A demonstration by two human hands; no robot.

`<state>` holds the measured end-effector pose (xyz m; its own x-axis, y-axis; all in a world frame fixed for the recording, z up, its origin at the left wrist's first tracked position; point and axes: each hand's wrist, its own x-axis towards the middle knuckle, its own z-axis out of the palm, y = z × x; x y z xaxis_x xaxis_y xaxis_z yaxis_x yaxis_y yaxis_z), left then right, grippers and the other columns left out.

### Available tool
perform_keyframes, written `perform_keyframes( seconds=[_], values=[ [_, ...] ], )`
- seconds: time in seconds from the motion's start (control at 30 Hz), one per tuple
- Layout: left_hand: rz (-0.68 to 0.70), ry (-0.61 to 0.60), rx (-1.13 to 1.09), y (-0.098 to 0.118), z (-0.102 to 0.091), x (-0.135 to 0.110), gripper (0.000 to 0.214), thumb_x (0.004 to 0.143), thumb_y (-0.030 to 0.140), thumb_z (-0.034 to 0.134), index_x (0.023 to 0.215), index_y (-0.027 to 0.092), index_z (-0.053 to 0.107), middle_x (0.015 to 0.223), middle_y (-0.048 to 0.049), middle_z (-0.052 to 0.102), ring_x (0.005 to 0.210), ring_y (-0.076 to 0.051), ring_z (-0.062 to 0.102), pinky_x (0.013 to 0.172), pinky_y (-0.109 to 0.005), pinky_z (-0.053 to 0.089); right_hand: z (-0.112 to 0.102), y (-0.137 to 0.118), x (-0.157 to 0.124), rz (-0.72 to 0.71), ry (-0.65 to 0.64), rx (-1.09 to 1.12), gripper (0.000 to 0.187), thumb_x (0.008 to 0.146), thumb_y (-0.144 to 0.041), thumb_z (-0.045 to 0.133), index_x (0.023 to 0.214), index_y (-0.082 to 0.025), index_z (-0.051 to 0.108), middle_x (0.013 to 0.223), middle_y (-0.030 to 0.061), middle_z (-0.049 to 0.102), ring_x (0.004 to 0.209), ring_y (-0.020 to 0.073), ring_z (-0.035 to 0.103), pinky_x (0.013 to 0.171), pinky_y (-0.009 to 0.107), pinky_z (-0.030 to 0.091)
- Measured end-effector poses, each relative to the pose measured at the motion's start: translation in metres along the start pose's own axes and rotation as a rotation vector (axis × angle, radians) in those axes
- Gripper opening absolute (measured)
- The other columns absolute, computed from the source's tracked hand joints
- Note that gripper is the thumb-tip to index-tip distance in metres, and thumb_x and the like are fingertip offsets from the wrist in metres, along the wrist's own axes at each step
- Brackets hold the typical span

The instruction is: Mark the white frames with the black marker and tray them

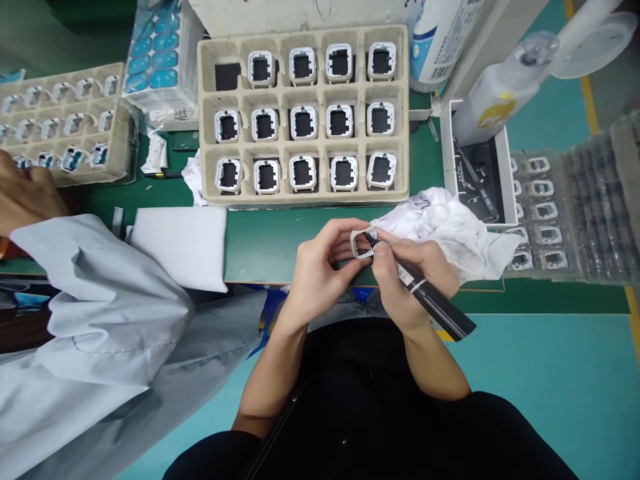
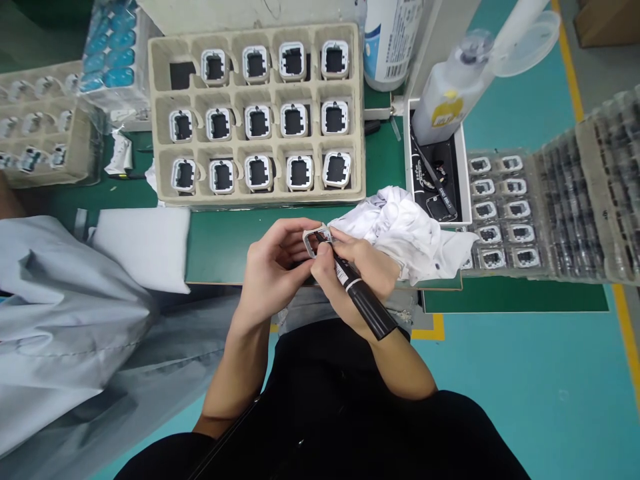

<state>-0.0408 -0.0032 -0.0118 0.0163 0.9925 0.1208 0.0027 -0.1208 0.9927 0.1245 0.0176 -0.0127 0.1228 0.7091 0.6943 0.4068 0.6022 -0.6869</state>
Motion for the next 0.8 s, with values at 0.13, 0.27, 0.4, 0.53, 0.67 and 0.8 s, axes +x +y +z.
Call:
perform_keyframes(
  seconds=[0.13, 0.27, 0.4, 0.53, 0.67, 0.8],
  values=[
    [0.029, 0.000, 0.027, -0.0005, 0.0006, -0.0003, 0.037, 0.110, 0.023, 0.093, 0.144, 0.026, 0.080, 0.130, -0.0055, 0.096, 0.121, -0.022, 0.098, 0.110, -0.031, 0.081, 0.0001, 0.0001, -0.0002, -0.003, 0.005, 0.007, 0.009, 0.115, -0.032, 0.087, 0.110, -0.031, 0.080, 0.112, 0.0036, 0.100, 0.082, 0.0275, 0.097, 0.061, 0.035, 0.076],
    [0.023, 0.009, 0.074, -0.0008, 0.0010, -0.0012, 0.037, 0.110, 0.026, 0.093, 0.145, 0.026, 0.080, 0.129, -0.0060, 0.096, 0.121, -0.023, 0.098, 0.110, -0.032, 0.082, -0.0004, 0.0001, -0.0004, -0.004, 0.009, -0.008, 0.009, 0.115, -0.034, 0.087, 0.110, -0.031, 0.080, 0.113, 0.0028, 0.100, 0.079, 0.0274, 0.097, 0.060, 0.036, 0.076],
    [0.036, 0.022, 0.116, -0.0017, 0.0025, -0.0039, 0.037, 0.111, 0.026, 0.092, 0.146, 0.028, 0.081, 0.133, -0.0058, 0.096, 0.122, -0.024, 0.098, 0.112, -0.034, 0.082, -0.0010, 0.0002, -0.0015, -0.001, 0.006, -0.041, 0.011, 0.116, -0.036, 0.085, 0.108, -0.031, 0.080, 0.109, 0.0021, 0.100, 0.083, 0.0275, 0.098, 0.061, 0.036, 0.077],
    [0.074, 0.053, 0.188, -0.0033, 0.0046, -0.0071, 0.036, 0.114, 0.026, 0.090, 0.149, 0.028, 0.081, 0.136, -0.0058, 0.096, 0.122, -0.024, 0.098, 0.115, -0.036, 0.081, -0.0013, 0.0014, -0.0037, -0.001, 0.011, -0.029, 0.010, 0.116, -0.036, 0.085, 0.108, -0.031, 0.080, 0.110, 0.0020, 0.100, 0.085, 0.0274, 0.098, 0.063, 0.035, 0.079],
    [0.120, 0.058, 0.203, -0.0046, 0.0055, -0.0078, 0.036, 0.113, 0.023, 0.089, 0.148, 0.028, 0.083, 0.134, -0.0039, 0.097, 0.119, -0.022, 0.098, 0.113, -0.032, 0.081, -0.0015, 0.0015, -0.0041, 0.006, 0.007, -0.018, 0.009, 0.116, -0.034, 0.086, 0.110, -0.031, 0.080, 0.114, 0.0023, 0.100, 0.083, 0.0253, 0.097, 0.063, 0.034, 0.077],
    [0.079, 0.062, 0.176, -0.0041, 0.0053, -0.0063, 0.036, 0.112, 0.027, 0.091, 0.147, 0.028, 0.083, 0.135, -0.0053, 0.097, 0.121, -0.023, 0.098, 0.113, -0.034, 0.081, -0.0018, 0.0017, -0.0043, 0.013, -0.003, -0.018, 0.010, 0.115, -0.035, 0.086, 0.109, -0.032, 0.080, 0.112, 0.0017, 0.100, 0.083, 0.0261, 0.097, 0.062, 0.035, 0.077]
  ],
)
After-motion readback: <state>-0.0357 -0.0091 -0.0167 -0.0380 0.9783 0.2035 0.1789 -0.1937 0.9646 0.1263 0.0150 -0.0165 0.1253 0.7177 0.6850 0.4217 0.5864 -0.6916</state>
